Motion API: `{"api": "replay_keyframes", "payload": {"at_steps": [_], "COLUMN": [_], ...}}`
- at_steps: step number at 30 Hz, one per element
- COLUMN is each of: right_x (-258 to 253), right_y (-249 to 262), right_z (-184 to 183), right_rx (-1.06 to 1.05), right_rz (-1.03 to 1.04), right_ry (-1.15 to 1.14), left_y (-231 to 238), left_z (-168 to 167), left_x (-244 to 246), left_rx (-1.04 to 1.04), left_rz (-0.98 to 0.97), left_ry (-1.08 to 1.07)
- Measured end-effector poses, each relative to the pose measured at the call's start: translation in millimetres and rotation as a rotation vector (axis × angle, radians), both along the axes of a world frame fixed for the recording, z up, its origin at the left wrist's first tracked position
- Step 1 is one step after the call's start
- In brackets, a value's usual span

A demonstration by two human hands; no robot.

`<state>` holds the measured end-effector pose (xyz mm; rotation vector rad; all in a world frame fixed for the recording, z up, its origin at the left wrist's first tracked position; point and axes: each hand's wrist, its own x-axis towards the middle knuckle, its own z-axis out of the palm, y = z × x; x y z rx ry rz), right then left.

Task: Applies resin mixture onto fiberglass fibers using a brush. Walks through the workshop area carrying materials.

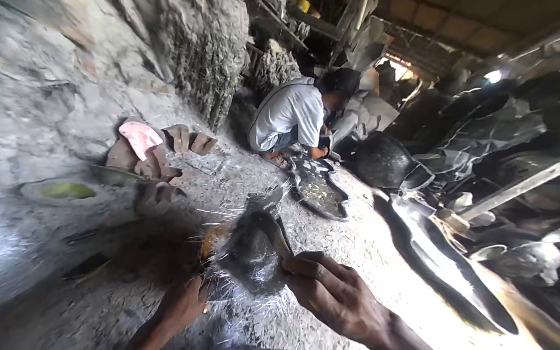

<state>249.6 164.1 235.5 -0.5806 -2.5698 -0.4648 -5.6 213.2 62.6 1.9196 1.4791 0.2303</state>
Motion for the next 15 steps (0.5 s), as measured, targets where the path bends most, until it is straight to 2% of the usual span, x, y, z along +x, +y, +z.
{"api": "replay_keyframes", "payload": {"at_steps": [7, 10, 15], "right_x": [-1.9, -0.8, 1.6], "right_y": [-1.1, -0.2, -9.0], "right_z": [2.6, 2.8, 8.8], "right_rx": [0.049, 0.045, 0.099], "right_rz": [-0.05, -0.091, -0.099], "right_ry": [0.096, 0.125, 0.265], "left_y": [1.7, 0.6, 1.7], "left_z": [3.3, -1.5, -6.1], "left_x": [-0.9, -1.5, -1.6], "left_rx": [-0.029, 0.004, 0.002], "left_rz": [-0.012, 0.002, -0.003], "left_ry": [0.049, 0.007, 0.007]}}
